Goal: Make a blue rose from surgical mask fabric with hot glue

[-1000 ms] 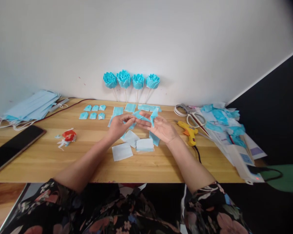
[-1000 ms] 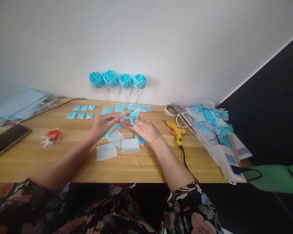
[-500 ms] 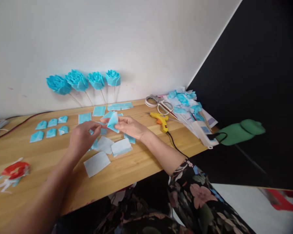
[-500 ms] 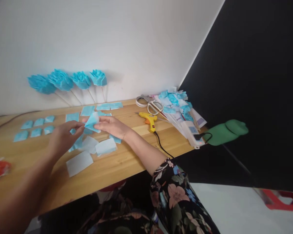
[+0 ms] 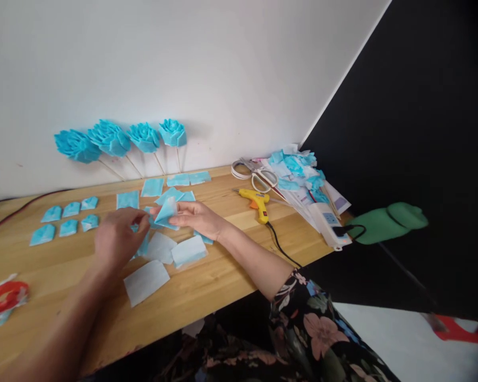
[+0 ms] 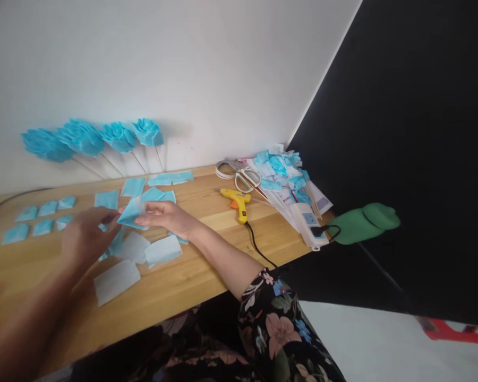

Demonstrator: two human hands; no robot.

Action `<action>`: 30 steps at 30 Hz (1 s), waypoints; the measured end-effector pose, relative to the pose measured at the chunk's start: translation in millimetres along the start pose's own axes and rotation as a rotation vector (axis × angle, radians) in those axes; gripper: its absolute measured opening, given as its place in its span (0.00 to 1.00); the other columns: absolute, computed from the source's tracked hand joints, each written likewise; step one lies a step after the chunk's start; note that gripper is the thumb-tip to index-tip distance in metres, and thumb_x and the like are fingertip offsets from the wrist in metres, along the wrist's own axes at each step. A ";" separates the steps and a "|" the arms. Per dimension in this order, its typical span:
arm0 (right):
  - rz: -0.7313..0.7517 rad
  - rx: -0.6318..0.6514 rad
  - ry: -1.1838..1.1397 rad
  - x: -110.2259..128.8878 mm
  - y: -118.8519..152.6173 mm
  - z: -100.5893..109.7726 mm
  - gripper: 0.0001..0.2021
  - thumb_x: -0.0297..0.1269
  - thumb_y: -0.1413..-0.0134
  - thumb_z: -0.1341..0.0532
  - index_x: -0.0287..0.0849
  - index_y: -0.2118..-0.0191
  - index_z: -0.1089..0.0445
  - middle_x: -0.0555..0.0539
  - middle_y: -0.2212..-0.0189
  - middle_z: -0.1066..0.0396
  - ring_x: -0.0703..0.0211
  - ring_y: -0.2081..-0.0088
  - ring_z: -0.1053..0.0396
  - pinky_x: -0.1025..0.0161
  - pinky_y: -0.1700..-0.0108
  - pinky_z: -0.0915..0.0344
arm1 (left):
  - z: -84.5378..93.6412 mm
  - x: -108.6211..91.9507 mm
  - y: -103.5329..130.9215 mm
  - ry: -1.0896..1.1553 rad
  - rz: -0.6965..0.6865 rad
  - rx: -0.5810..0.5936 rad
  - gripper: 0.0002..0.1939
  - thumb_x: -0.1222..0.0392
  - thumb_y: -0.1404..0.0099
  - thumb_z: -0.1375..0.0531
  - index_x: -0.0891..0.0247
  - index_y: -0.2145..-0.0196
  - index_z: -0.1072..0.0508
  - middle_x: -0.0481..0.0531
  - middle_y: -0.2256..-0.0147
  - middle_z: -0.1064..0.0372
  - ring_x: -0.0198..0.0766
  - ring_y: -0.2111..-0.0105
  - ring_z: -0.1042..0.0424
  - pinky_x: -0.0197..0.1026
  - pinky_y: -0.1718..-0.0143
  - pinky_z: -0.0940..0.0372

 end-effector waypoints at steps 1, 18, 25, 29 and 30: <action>-0.016 -0.027 -0.001 -1.2 0.0 2.6 0.16 0.50 0.55 0.28 0.47 0.63 0.22 0.48 0.56 0.22 0.54 0.50 0.28 0.58 0.45 0.36 | 0.8 0.2 0.0 0.004 -0.006 -0.010 0.09 0.57 0.37 0.45 0.58 0.74 0.29 0.51 0.74 0.27 0.44 0.72 0.30 0.44 0.69 0.43; -0.021 -0.292 -0.076 -17.0 -2.6 27.0 0.15 0.47 0.55 0.28 0.43 0.65 0.24 0.49 0.68 0.22 0.61 0.67 0.27 0.62 0.61 0.32 | 1.1 -5.7 1.1 -0.174 -0.094 0.030 0.14 0.56 0.30 0.46 0.59 0.68 0.22 0.53 0.74 0.27 0.43 0.69 0.29 0.46 0.63 0.42; -0.007 -0.354 -0.017 -17.3 0.4 28.5 0.12 0.46 0.54 0.30 0.44 0.66 0.24 0.49 0.71 0.23 0.62 0.69 0.29 0.62 0.63 0.31 | 4.5 -10.4 -2.2 -0.152 -0.095 0.029 0.17 0.57 0.28 0.48 0.61 0.69 0.23 0.54 0.74 0.27 0.43 0.70 0.30 0.46 0.63 0.43; 0.000 -0.356 0.077 -16.8 1.9 26.2 0.11 0.46 0.52 0.31 0.44 0.67 0.25 0.50 0.72 0.24 0.62 0.69 0.29 0.63 0.65 0.31 | 3.3 -12.2 -3.0 -0.131 -0.092 0.040 0.18 0.57 0.29 0.48 0.61 0.72 0.23 0.55 0.74 0.27 0.44 0.70 0.31 0.46 0.64 0.43; 0.002 -0.356 0.096 -16.7 1.9 25.7 0.12 0.46 0.52 0.31 0.44 0.66 0.25 0.50 0.72 0.24 0.61 0.69 0.29 0.63 0.65 0.31 | 3.5 -12.9 -3.2 -0.127 -0.090 0.042 0.18 0.56 0.29 0.48 0.61 0.72 0.24 0.55 0.75 0.27 0.44 0.70 0.31 0.46 0.64 0.44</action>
Point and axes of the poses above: each hand's wrist, its own y-axis away from the middle knuckle, its own z-axis out of the back of the hand, x = y × z, the point moved 9 cm from there along -y, towards the middle knuckle
